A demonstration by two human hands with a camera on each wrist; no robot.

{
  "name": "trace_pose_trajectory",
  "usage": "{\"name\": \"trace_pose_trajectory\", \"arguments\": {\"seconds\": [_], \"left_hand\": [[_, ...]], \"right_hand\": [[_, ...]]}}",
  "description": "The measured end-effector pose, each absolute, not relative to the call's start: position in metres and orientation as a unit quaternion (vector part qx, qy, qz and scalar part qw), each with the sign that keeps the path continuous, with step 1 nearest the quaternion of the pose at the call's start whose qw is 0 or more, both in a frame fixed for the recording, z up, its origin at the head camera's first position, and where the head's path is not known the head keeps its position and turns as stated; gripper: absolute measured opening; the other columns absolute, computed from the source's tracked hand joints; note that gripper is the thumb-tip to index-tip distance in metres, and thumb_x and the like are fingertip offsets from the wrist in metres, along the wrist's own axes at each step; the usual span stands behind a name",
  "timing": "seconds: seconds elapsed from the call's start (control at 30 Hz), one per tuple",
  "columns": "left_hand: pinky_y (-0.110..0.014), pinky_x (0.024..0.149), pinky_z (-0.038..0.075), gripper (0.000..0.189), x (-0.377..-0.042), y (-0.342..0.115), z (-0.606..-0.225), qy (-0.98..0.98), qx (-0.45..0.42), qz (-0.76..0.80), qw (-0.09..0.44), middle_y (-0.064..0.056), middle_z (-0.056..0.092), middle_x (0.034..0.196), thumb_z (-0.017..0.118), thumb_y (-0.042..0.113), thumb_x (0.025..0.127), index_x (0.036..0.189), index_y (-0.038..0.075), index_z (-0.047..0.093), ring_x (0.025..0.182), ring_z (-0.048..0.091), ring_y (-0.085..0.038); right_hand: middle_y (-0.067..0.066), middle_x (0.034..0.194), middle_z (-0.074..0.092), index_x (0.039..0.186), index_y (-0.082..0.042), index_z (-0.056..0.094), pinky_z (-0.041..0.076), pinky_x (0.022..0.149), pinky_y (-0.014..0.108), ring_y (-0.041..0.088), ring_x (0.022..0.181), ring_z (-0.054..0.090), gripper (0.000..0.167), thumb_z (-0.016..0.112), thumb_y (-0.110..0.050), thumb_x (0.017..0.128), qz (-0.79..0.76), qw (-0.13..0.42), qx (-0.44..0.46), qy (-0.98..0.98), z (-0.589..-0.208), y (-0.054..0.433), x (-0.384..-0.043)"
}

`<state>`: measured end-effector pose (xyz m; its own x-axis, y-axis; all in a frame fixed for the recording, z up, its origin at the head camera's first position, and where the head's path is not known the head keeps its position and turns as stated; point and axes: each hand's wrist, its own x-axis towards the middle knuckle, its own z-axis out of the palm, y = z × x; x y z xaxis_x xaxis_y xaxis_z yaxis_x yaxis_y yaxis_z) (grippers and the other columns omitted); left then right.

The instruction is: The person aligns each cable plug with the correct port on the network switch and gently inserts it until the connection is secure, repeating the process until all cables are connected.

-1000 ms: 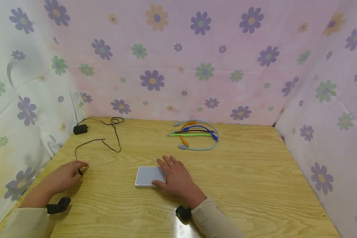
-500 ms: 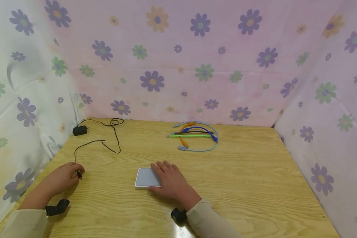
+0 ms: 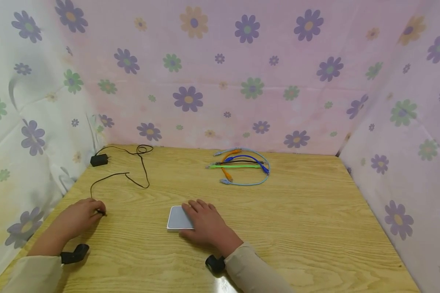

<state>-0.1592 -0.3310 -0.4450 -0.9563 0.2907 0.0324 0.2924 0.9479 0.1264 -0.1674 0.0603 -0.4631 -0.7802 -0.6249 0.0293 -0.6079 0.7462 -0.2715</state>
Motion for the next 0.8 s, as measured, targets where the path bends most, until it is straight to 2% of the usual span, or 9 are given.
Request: {"name": "trace_pose_trajectory", "arguments": {"seconds": [0.3,0.5,0.8], "left_hand": [[-0.043,0.069,0.049,0.005,-0.163,-0.317,-0.446,-0.985,-0.154,-0.067,0.042,0.001,0.062,0.081,0.068,0.011,0.087,0.084,0.015,0.068,0.074,0.059,-0.021],[-0.042,0.067,0.048,0.005,-0.167,-0.307,-0.448,-0.983,-0.159,-0.069,0.060,0.001,0.062,0.080,0.071,0.013,0.085,0.086,0.016,0.068,0.071,0.058,-0.019],[-0.042,0.067,0.047,0.004,-0.171,-0.292,-0.447,-0.982,-0.158,-0.095,0.038,0.001,0.062,0.080,0.069,0.013,0.087,0.091,0.015,0.069,0.071,0.057,-0.016]], "right_hand": [[0.005,0.149,0.044,0.150,-0.014,0.037,0.036,0.109,0.041,0.024,0.137,0.041,0.075,0.062,-0.051,0.090,-0.161,0.036,-0.341,0.925,-0.461,0.057,-0.170],[0.004,0.149,0.043,0.151,-0.015,0.035,0.039,0.107,0.039,0.022,0.137,0.040,0.076,0.064,-0.050,0.089,-0.184,0.052,-0.332,0.924,-0.462,0.054,-0.172],[0.005,0.147,0.043,0.150,-0.017,0.038,0.044,0.101,0.037,0.021,0.132,0.044,0.079,0.071,-0.047,0.085,-0.213,0.070,-0.314,0.923,-0.461,0.050,-0.177]]}}
